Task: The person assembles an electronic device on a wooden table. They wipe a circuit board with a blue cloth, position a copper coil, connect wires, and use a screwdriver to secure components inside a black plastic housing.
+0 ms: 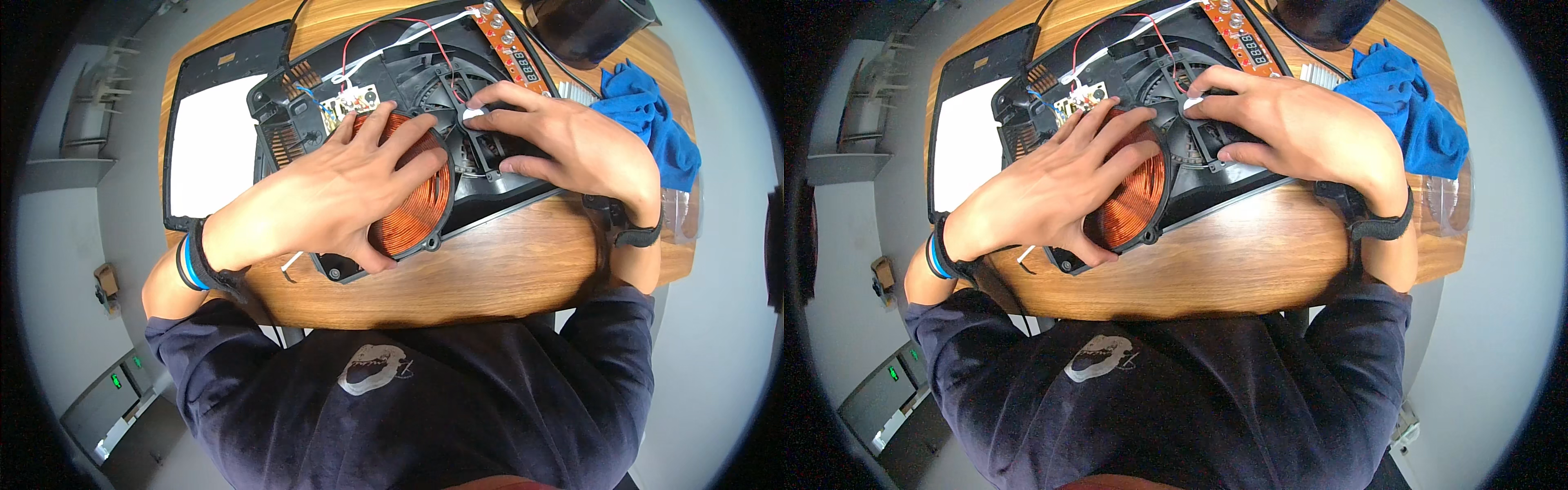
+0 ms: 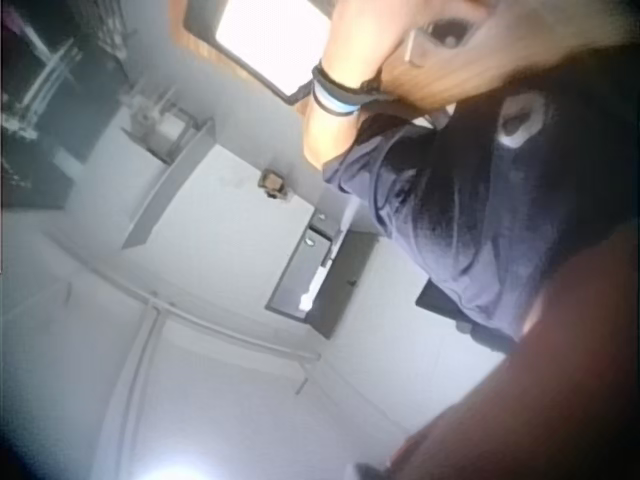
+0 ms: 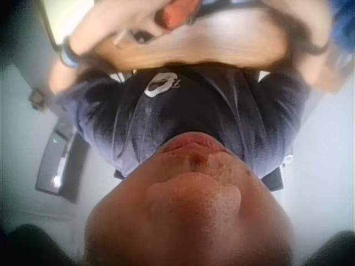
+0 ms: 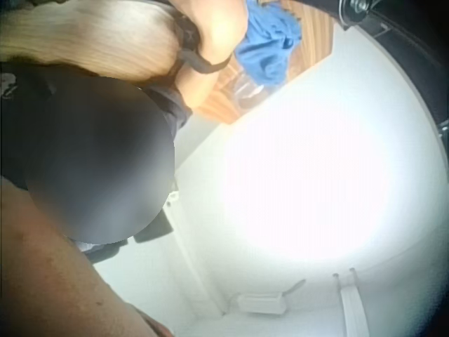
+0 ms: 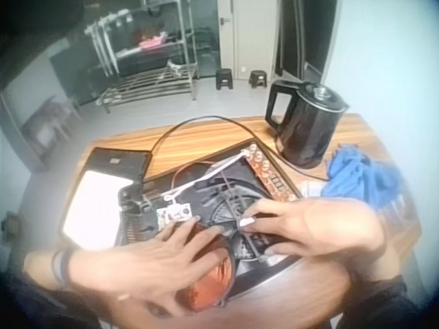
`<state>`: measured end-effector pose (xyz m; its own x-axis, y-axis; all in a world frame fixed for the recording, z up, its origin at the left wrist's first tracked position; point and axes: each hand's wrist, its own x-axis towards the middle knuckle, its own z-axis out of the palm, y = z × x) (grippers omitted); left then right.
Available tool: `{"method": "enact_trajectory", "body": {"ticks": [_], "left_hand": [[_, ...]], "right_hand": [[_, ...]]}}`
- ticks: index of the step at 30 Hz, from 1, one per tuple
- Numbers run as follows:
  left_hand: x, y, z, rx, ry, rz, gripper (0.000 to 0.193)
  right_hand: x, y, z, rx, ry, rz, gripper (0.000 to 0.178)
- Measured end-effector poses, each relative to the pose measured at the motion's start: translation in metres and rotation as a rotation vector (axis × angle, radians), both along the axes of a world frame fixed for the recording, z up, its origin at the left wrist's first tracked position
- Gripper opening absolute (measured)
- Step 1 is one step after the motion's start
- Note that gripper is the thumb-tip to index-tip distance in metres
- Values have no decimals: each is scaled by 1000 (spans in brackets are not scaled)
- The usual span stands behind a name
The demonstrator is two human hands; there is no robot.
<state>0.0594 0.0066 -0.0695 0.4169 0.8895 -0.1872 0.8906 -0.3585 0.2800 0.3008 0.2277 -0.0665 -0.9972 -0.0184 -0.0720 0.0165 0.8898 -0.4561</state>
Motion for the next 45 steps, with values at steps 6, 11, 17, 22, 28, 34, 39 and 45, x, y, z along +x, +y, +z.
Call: {"method": "enact_trajectory", "body": {"ticks": [6, 11, 17, 22, 28, 34, 39, 45], "left_hand": [[8, -4, 3, 76, 24, 108, 123], [5, 2, 3, 146, 53, 209, 123], [-3, 11, -7, 110, 100, 174, 126], [-12, 17, -6, 77, 188, 139, 130], [-33, 17, 0, 63, 243, 108, 133], [-36, 21, 10, 39, 277, 120, 137], [-11, 7, 34, 31, 317, 169, 120], [27, -7, 32, 58, 317, 60, 76]], "right_hand": [[-1, 2, -1, -1, -32, -8, 53], [0, 1, -1, -7, -22, -12, 53], [2, 1, -1, -26, 5, -21, 53], [8, 15, -4, -20, 53, -17, 53], [5, 9, -11, -23, 83, 49, 46], [5, -5, -11, 38, 47, 57, 43], [3, 2, -7, -18, 116, 29, 33], [0, 21, 6, -64, 271, -226, 19]]}}
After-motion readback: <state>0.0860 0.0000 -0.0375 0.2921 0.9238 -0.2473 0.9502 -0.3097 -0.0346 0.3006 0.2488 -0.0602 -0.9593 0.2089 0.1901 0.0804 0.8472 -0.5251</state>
